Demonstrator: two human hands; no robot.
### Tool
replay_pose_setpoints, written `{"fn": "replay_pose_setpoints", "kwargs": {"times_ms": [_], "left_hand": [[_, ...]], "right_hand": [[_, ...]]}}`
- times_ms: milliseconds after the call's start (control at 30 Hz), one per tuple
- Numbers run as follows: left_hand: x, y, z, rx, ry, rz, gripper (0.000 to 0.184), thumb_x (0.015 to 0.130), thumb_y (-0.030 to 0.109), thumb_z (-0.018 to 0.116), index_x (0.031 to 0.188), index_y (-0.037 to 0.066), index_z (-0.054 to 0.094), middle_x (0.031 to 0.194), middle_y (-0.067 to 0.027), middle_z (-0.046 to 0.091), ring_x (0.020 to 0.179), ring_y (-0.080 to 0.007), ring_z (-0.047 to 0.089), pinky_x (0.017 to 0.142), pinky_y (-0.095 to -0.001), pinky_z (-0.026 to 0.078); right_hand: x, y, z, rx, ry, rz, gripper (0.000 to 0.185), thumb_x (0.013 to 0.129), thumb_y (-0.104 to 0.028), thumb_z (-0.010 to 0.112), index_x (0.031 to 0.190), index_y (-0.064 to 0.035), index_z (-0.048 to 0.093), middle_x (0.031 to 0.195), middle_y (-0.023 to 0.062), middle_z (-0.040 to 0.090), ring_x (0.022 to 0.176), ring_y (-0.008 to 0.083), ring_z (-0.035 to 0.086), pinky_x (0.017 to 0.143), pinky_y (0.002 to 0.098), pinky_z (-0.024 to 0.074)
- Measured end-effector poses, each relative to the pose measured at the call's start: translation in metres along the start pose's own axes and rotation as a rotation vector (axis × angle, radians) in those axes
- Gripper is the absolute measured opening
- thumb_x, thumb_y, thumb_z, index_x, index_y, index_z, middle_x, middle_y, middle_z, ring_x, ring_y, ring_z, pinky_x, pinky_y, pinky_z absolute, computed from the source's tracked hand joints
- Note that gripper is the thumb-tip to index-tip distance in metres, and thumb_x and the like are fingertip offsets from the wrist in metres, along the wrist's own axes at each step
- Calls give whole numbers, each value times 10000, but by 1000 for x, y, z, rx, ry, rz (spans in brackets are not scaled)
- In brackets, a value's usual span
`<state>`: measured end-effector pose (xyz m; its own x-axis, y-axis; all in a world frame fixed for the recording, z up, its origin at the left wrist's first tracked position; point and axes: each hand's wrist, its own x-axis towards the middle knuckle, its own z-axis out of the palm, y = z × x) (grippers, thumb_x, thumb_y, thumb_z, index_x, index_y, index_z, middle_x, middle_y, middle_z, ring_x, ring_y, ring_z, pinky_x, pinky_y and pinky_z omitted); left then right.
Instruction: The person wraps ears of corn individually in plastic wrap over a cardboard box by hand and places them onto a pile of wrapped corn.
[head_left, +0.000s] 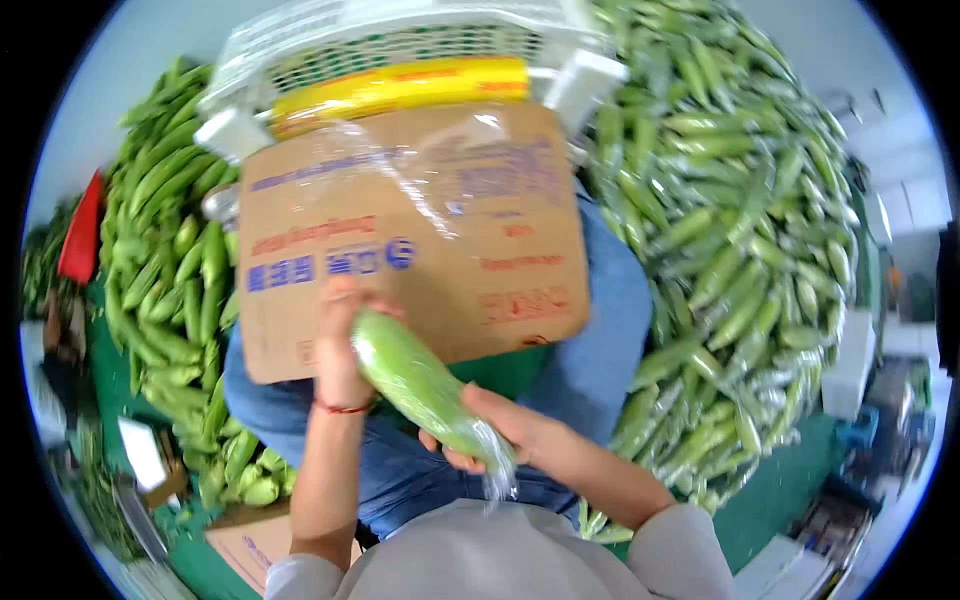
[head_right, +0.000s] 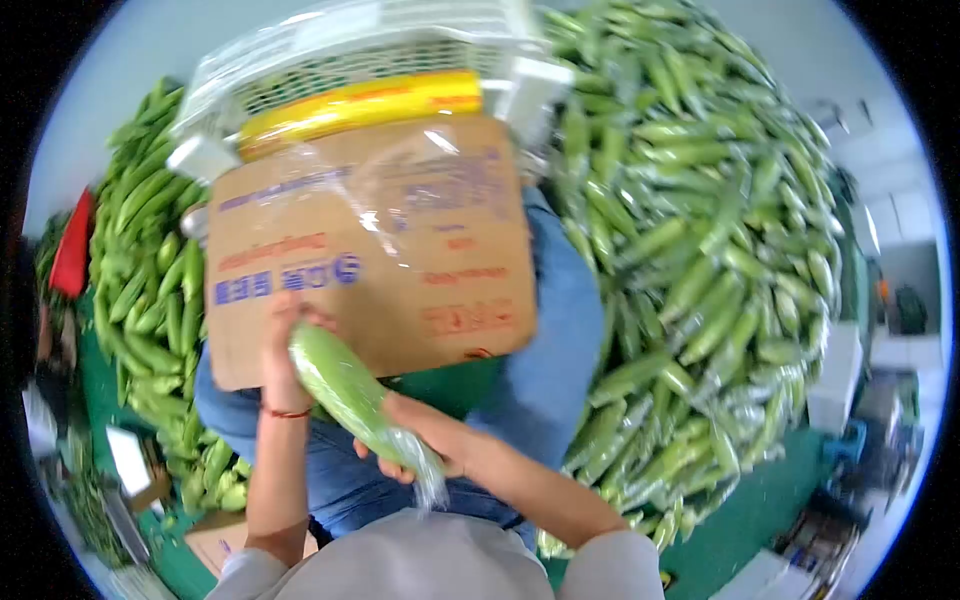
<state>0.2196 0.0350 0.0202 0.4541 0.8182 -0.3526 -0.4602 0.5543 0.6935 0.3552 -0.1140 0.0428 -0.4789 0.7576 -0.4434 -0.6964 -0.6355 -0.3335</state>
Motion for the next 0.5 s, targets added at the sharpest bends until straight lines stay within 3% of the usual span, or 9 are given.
{"fn": "replay_pose_setpoints", "kwargs": {"times_ms": [33, 67, 167, 233, 267, 333, 367, 433, 500], "left_hand": [[1, -1, -8, 110, 185, 13, 147, 951, 198, 494, 1050, 92, 517, 854, -80, 579, 766, -262, 616, 750, -390, 531], [-2, -7, -11, 158, 234, 84, 167, 969, 228, 489, 1049, 86, 521, 864, -78, 582, 779, -249, 619, 754, -384, 529], [-12, -24, -36, 85, 318, 108, 264, 1002, 312, 476, 1054, 61, 540, 896, -72, 601, 825, -209, 633, 772, -380, 521], [-36, -27, -13, 149, 398, 15, 389, 1017, 388, 429, 1087, 29, 559, 939, -76, 626, 811, -190, 637, 673, -347, 533], [-51, -28, -6, 231, 330, -107, 439, 1021, 414, 398, 1104, 16, 564, 948, -80, 638, 782, -179, 639, 589, -316, 520], [-72, -34, -9, 439, 152, -267, 579, 1022, 487, 330, 1145, -32, 555, 951, -103, 662, 694, -155, 642, 391, -242, 453], [-81, -27, -6, 574, 2, -309, 650, 1017, 530, 281, 1152, -49, 543, 923, -119, 663, 686, -165, 654, 396, -241, 473], [-95, -28, 0, 639, -75, -223, 689, 985, 561, 372, 1197, -76, 522, 958, -134, 662, 691, -186, 659, 475, -282, 523], [-93, -24, 19, 985, -297, 59, 678, 917, 543, 526, 1240, -54, 516, 1018, -166, 649, 731, -228, 662, 537, -309, 540]], "right_hand": [[-9, -7, -13, -347, 192, 21, 695, 869, -532, 631, 1357, -77, 436, 976, 141, 627, 612, 172, 617, 494, 297, 507], [-3, 5, -23, -1040, 439, -548, 531, 856, -248, 713, 1310, -72, 500, 993, 100, 659, 720, 176, 641, 634, 301, 530], [-26, -23, -9, -1417, 759, -802, 401, 874, -233, 685, 1208, -39, 579, 978, 69, 677, 826, 176, 648, 748, 319, 528], [-29, -41, -15, -1358, 861, -1258, 346, 878, -229, 686, 1147, -25, 611, 943, 74, 680, 817, 168, 648, 741, 323, 530], [-28, -45, -17, -1315, 884, -1492, 322, 879, -227, 687, 1117, -18, 627, 925, 77, 681, 812, 165, 648, 738, 325, 531], [-22, -49, -13, -552, 718, -1267, 232, 904, -201, 656, 1034, -12, 624, 880, 67, 660, 766, 146, 629, 710, 307, 523], [-20, -47, -12, -179, 608, -1122, 196, 916, -188, 641, 993, -9, 623, 857, 62, 650, 742, 136, 620, 696, 297, 519], [-24, -46, -20, -25, 608, -1191, 149, 930, -132, 593, 1018, -12, 594, 803, 45, 608, 749, 124, 618, 758, 316, 526], [-31, -43, -26, 130, 647, -1203, 183, 920, -85, 567, 1089, -15, 570, 750, 55, 596, 772, 153, 639, 874, 389, 533]]}}
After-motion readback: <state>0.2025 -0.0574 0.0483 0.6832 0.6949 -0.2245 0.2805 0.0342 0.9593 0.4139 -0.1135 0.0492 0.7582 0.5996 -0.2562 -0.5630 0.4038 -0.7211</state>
